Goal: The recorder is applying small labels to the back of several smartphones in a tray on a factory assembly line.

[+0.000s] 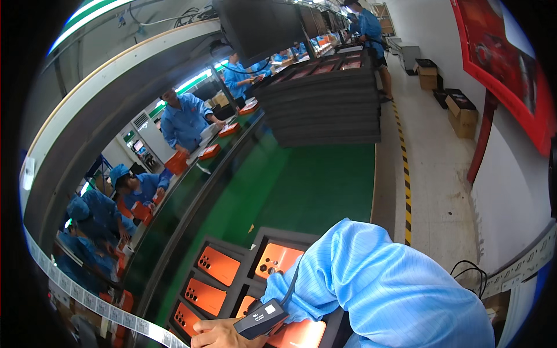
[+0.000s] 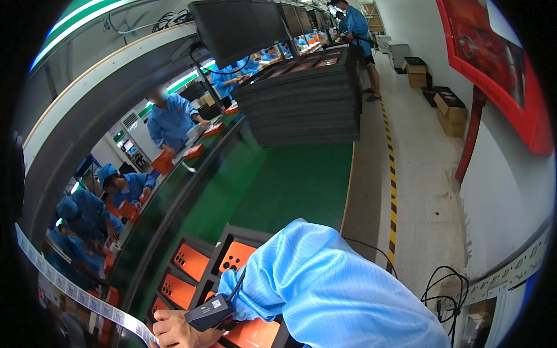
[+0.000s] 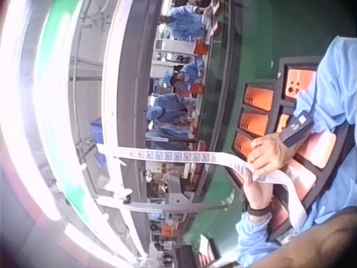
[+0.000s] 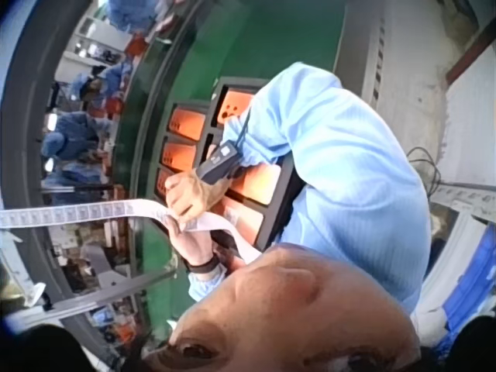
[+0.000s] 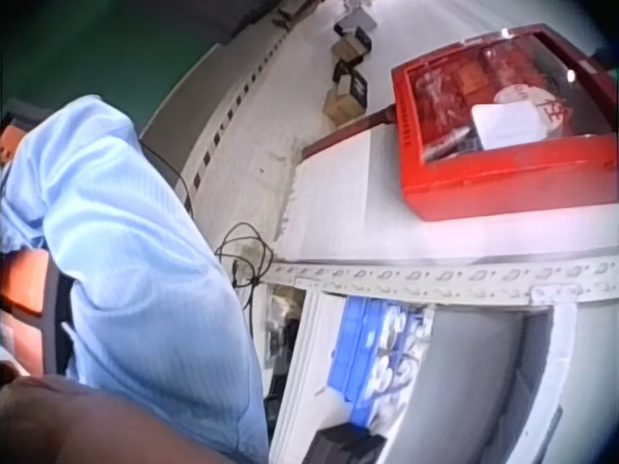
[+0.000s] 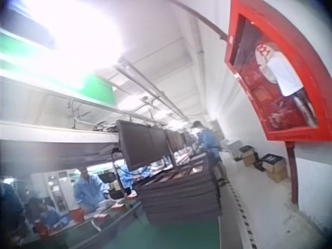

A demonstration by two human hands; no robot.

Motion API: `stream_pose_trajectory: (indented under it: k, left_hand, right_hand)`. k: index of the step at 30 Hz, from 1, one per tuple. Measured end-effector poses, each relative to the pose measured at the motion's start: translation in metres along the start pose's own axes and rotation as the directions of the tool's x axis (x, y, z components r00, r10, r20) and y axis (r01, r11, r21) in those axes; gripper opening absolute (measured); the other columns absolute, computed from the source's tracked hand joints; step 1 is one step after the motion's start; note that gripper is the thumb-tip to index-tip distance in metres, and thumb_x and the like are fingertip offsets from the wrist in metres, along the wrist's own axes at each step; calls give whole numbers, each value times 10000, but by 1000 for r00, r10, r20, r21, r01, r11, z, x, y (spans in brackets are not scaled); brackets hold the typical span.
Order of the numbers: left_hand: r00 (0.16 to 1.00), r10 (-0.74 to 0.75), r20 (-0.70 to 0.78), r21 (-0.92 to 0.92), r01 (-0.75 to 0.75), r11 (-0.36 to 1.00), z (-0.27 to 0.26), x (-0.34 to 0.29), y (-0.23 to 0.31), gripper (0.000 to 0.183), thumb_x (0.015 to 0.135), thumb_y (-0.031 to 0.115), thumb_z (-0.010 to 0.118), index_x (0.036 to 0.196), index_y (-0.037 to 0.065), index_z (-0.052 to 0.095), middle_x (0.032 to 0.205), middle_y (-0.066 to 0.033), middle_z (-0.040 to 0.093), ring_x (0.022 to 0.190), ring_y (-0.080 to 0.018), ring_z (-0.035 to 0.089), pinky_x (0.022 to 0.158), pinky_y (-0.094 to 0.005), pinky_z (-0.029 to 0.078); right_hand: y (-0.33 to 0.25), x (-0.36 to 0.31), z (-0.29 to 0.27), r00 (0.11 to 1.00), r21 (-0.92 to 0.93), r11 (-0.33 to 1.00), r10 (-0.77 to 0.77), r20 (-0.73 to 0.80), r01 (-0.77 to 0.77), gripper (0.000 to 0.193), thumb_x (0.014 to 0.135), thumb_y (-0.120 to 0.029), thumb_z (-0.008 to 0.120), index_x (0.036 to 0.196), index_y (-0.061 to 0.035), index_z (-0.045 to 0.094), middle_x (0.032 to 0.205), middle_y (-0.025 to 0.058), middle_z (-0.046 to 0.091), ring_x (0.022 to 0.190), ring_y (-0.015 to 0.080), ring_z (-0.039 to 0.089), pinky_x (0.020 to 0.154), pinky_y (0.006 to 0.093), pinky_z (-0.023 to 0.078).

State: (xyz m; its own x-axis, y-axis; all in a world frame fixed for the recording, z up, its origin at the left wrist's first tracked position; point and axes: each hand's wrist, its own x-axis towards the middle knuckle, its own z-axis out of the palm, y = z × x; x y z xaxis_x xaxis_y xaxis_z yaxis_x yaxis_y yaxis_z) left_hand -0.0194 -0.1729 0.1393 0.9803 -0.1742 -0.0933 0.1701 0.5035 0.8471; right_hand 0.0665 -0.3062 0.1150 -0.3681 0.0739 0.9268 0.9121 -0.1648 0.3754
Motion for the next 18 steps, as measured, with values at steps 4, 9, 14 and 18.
stream_pose_trajectory:
  k: [4,9,14,18]
  left_hand:
    - [999,26,-42,10,-25,1000,-2,0,10,503,915,299,461,1305,2,353,1293,-128,438,1178,-228,441,994,-390,340]
    - [988,47,-149,-71,-58,996,-1,12,12,300,806,43,487,1102,-11,488,1021,-117,590,907,-210,605,775,-343,499]
    - [993,-79,88,487,26,873,32,-11,1,399,733,73,621,1097,-55,523,757,-63,546,711,-157,551,678,-302,463]
    - [869,-171,464,868,-408,284,55,-23,-3,352,742,137,664,1070,49,570,842,-66,535,754,-202,531,713,-326,438]
  right_hand:
    - [-22,12,22,865,220,884,456,-211,-412,161,578,-213,662,613,-123,533,735,2,494,700,202,495,619,333,357]
    - [7,61,-47,941,245,909,317,118,-337,158,697,-123,670,848,-89,641,852,14,567,819,221,526,703,364,386]
    - [17,71,-99,898,158,890,399,186,-428,199,694,-84,673,890,-55,649,771,35,578,758,220,539,664,339,403]
    - [12,72,-127,813,33,865,456,362,-500,250,659,-12,715,903,-9,660,753,68,604,715,225,555,665,325,431]
